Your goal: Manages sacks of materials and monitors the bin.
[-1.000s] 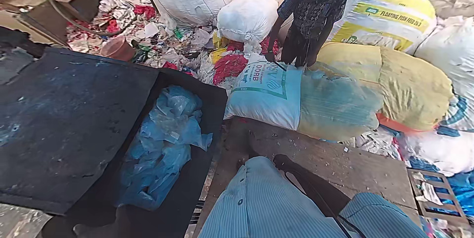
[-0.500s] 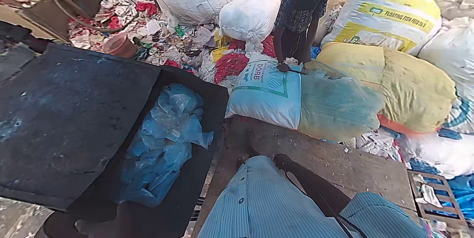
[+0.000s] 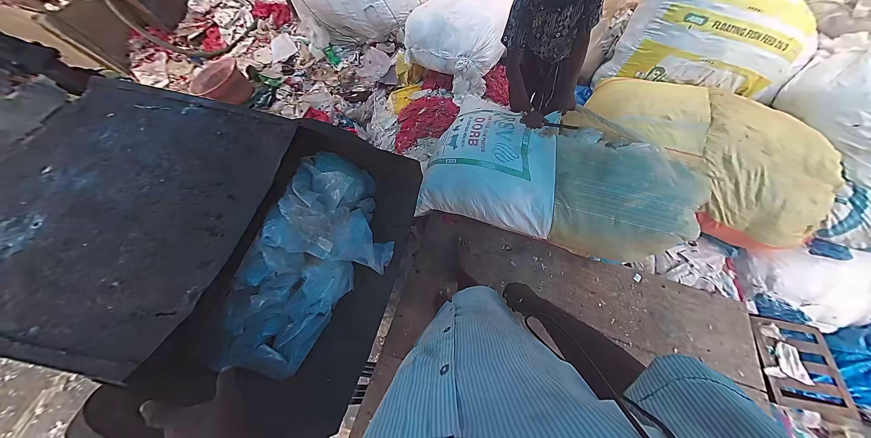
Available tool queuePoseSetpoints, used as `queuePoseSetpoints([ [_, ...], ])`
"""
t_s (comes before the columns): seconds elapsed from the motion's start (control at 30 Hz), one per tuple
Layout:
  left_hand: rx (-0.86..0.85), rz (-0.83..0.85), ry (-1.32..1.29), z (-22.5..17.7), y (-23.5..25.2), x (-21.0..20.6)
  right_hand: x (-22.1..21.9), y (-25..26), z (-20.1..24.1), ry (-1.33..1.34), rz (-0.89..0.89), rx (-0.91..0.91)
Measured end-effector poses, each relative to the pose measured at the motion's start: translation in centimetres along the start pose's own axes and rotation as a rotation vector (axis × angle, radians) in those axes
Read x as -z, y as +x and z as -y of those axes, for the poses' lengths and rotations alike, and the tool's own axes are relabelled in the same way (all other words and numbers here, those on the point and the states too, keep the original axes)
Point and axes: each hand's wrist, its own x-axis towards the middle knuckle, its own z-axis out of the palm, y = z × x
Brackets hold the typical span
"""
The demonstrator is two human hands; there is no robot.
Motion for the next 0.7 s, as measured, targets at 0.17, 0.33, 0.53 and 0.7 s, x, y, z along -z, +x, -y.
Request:
queuePoseSetpoints([
  [0.17,-0.084,-0.001,0.066,1.5,1.5,-0.3,0.1,-0.1,0.1,0.015,-0.003,0.005],
  [0.33,0.006,0.030,0.044,0.4,0.8,0.1,0.2,-0.3,0.1,0.011,-0.007,0.005],
  [0.53,-0.020,0.023,0.001,0.4,0.0,0.3,0.0,-0.1,0.0,-0.015,0.006,-0.004],
  [0.7,0.063,0.067,0.049,0.6,1.4,0.2,-0.1,-0.3,-0.1,0.003,0.000,0.003],
])
